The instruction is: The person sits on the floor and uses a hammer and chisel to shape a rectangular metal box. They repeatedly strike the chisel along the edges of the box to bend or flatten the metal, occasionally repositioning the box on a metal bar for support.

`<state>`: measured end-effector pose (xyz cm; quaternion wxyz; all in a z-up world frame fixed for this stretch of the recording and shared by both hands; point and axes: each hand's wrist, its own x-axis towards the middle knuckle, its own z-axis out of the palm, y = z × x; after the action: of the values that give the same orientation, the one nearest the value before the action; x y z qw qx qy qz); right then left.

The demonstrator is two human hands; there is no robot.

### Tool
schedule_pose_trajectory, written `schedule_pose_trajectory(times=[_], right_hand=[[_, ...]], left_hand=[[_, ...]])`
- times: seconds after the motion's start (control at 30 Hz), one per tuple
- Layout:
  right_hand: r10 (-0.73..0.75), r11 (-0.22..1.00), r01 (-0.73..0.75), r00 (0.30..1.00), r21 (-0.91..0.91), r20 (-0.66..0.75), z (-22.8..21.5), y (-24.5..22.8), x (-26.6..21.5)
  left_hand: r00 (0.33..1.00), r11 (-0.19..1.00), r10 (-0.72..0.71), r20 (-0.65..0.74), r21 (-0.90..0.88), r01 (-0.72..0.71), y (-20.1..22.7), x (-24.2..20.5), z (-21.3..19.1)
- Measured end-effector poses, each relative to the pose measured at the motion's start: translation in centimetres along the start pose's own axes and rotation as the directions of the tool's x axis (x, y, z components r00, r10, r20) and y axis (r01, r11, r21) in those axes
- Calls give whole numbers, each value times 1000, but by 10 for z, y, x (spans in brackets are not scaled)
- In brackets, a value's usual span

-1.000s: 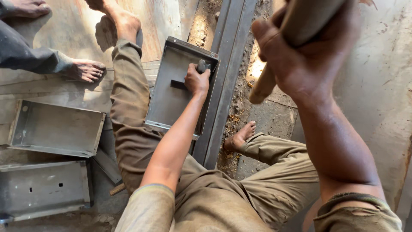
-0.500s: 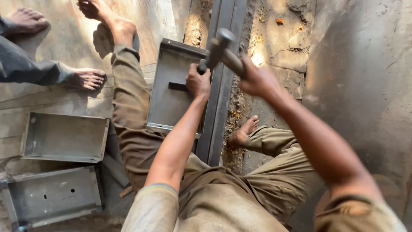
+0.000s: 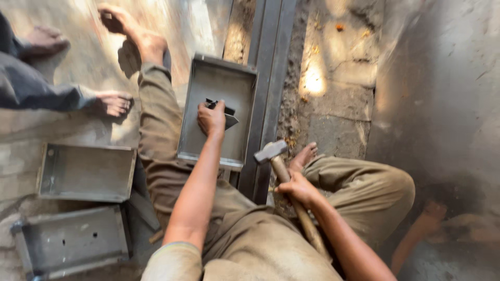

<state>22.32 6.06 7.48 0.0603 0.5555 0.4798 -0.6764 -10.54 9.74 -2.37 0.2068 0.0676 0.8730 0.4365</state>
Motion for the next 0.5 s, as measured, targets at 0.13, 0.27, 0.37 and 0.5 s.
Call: schedule_pose_trajectory(times=[0.13,0.27,0.37,0.5], right_hand=[[-102,995,102,994,13,-27,-6,5,12],[-86,996,88,993,27,-75,-9,22,8],[-19,1000,20,998,23,-66,-12,16,6],[-5,1000,8,988,23,-155,-15,-25,-8]], left_hand=[[986,998,70,149,-20,-68,38,23,42],[845,931,359,398,-217,-294,43,29,71],[739,942,266,619,-328,-64,26,45,73],[899,666,-140,415,-633,396,-2,60,61]])
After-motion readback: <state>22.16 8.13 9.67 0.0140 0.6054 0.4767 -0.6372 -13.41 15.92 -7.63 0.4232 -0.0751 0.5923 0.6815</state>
